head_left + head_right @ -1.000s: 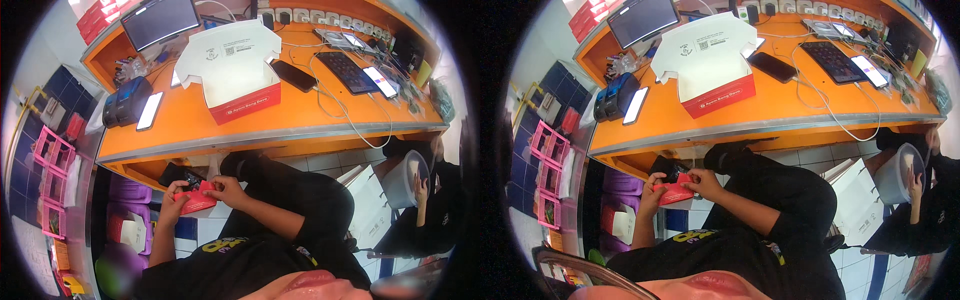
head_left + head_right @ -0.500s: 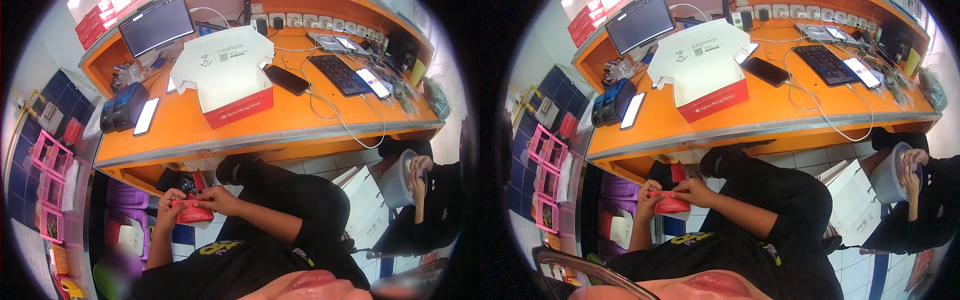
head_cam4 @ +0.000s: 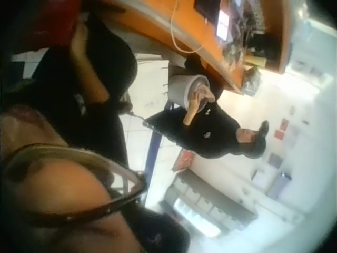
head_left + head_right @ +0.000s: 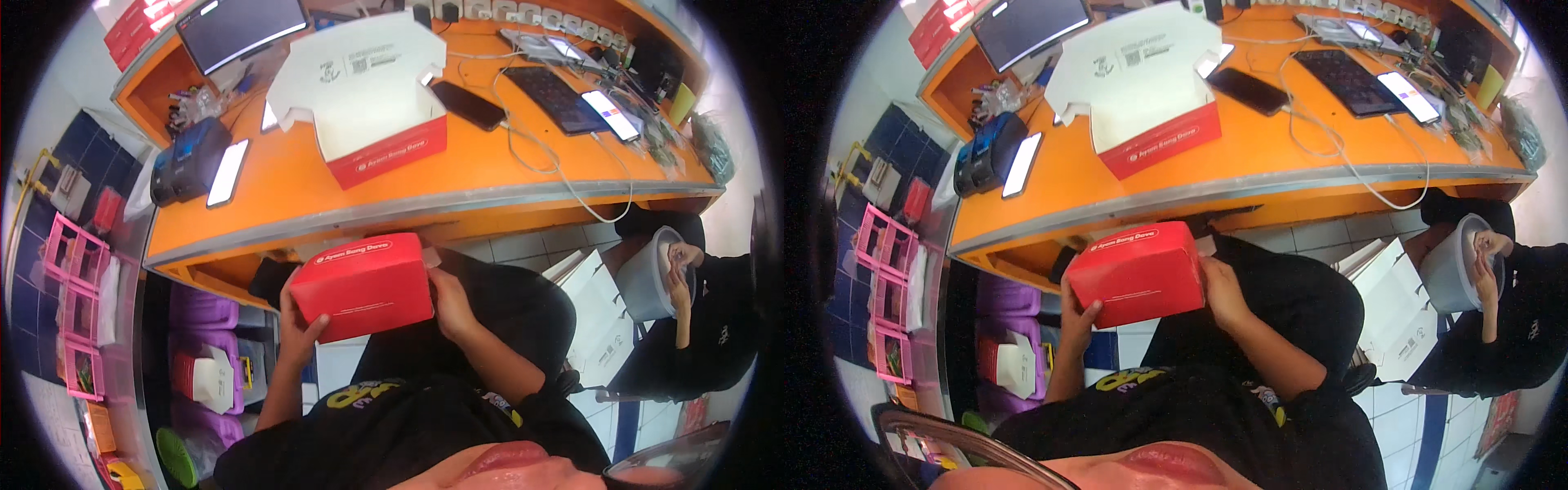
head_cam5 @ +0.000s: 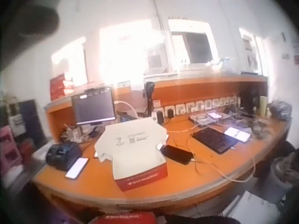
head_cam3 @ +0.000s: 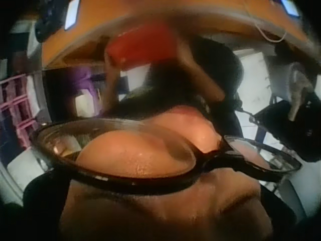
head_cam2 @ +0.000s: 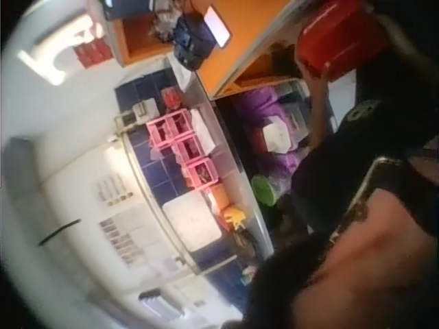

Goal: The person folds and assembles red and white cardboard food boxes by hand at a counter.

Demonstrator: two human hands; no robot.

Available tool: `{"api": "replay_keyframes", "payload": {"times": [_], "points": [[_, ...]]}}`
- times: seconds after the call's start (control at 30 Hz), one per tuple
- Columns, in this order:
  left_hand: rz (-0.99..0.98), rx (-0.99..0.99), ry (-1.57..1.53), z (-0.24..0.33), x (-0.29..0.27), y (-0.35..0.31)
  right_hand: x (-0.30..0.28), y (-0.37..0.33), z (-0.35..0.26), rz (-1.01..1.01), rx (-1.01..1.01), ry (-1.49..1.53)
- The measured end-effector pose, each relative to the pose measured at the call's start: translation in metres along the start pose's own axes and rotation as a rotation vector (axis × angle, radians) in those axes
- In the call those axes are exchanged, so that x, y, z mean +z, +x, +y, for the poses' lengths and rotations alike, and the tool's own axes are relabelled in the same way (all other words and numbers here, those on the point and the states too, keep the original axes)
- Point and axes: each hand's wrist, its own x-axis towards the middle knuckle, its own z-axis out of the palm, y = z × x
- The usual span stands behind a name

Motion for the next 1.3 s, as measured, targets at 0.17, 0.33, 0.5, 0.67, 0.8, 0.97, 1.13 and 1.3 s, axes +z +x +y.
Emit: {"api": "replay_keyframes", "payload": {"times": [0.17, 0.33, 0.5, 0.67, 0.8, 0.97, 1.13, 1.3], "points": [[-0.015, 0.020, -0.034, -0.001, 0.035, 0.025, -0.001, -0.012, -0.036, 0.215, -0.860, -0.759], [-0.120, 0.100, -0.068, 0.000, 0.040, 0.038, -0.011, -0.003, -0.053, -0.156, -0.822, -0.493], [-0.087, 0.094, -0.143, -0.002, 0.045, 0.038, -0.007, -0.003, -0.045, -0.176, -0.679, -0.318], [-0.085, 0.142, -0.087, 0.008, 0.052, 0.040, -0.012, -0.004, -0.040, -0.173, -0.631, -0.305], [-0.110, 0.099, -0.082, 0.013, 0.055, 0.040, -0.018, -0.007, -0.039, -0.156, -0.608, -0.261], [-0.191, 0.043, -0.144, 0.017, 0.055, 0.040, -0.012, -0.013, -0.045, -0.170, -0.601, -0.184], [-0.190, -0.039, -0.219, 0.015, 0.053, 0.036, -0.008, -0.018, -0.051, -0.256, -0.565, -0.082], [-0.176, -0.017, -0.281, 0.018, 0.056, 0.032, -0.010, -0.016, -0.046, -0.151, -0.664, -0.338]]}}
